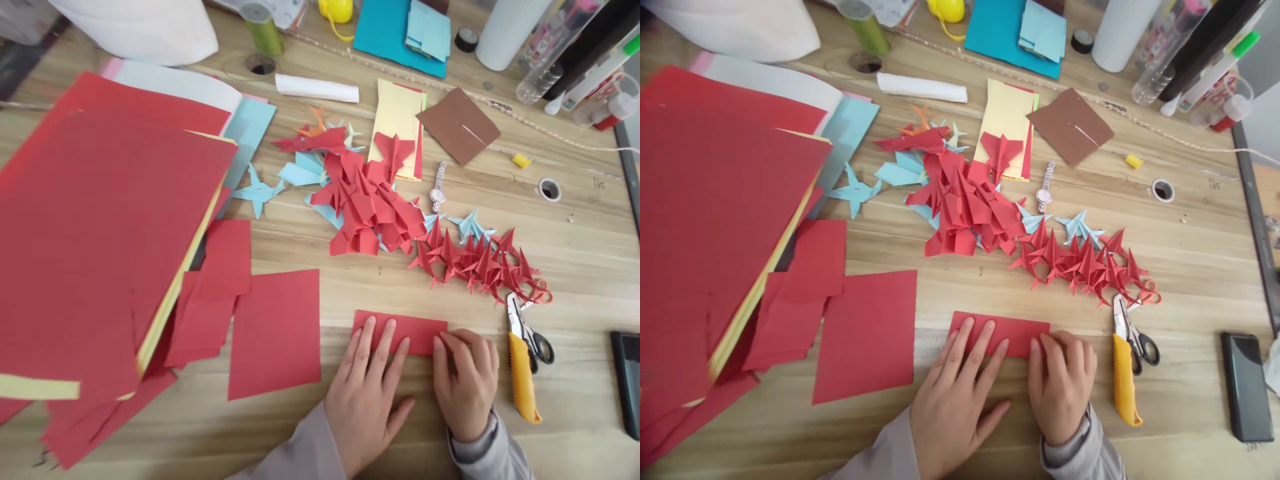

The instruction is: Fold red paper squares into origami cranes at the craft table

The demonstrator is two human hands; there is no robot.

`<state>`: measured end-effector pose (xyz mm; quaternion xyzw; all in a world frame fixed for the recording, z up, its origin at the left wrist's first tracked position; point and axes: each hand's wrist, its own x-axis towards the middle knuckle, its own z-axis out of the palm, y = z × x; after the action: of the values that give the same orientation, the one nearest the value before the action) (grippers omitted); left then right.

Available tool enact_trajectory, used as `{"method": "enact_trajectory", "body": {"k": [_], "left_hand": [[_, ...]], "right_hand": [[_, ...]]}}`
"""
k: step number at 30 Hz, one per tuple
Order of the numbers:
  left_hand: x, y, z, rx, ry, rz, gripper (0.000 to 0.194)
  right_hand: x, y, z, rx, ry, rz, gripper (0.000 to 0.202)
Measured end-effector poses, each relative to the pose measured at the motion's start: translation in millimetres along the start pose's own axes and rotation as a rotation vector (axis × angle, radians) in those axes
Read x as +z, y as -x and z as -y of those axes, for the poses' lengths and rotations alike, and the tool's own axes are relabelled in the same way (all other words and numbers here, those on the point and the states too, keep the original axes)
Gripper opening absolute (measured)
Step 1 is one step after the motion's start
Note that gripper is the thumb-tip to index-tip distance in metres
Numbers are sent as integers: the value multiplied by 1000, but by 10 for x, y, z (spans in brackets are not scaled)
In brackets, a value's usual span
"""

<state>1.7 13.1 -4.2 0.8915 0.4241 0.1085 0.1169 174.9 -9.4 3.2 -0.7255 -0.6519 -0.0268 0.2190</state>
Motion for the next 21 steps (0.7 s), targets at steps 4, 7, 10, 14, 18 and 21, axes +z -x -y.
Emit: {"method": "enact_trajectory", "body": {"k": [4, 7, 10, 14, 18, 21], "left_hand": [[1, -5, -10, 2, -26, 2, 67], [11, -4, -17, 9, -54, 19, 67], [20, -2, -19, 4, -79, 25, 69], [35, 9, -16, 14, -86, 26, 70], [60, 24, -6, 16, -79, 19, 72], [74, 24, 0, 22, -72, 8, 71]], "right_hand": [[-58, -5, 97, -296, -42, 45, 21], [-33, -24, 152, -335, -124, 122, 22], [-3, -32, 173, -321, -162, 119, 20], [-5, -37, 197, -289, -157, 101, 20], [-15, -63, 228, -253, -175, 94, 22], [-10, -76, 229, -246, -192, 91, 23]]}}
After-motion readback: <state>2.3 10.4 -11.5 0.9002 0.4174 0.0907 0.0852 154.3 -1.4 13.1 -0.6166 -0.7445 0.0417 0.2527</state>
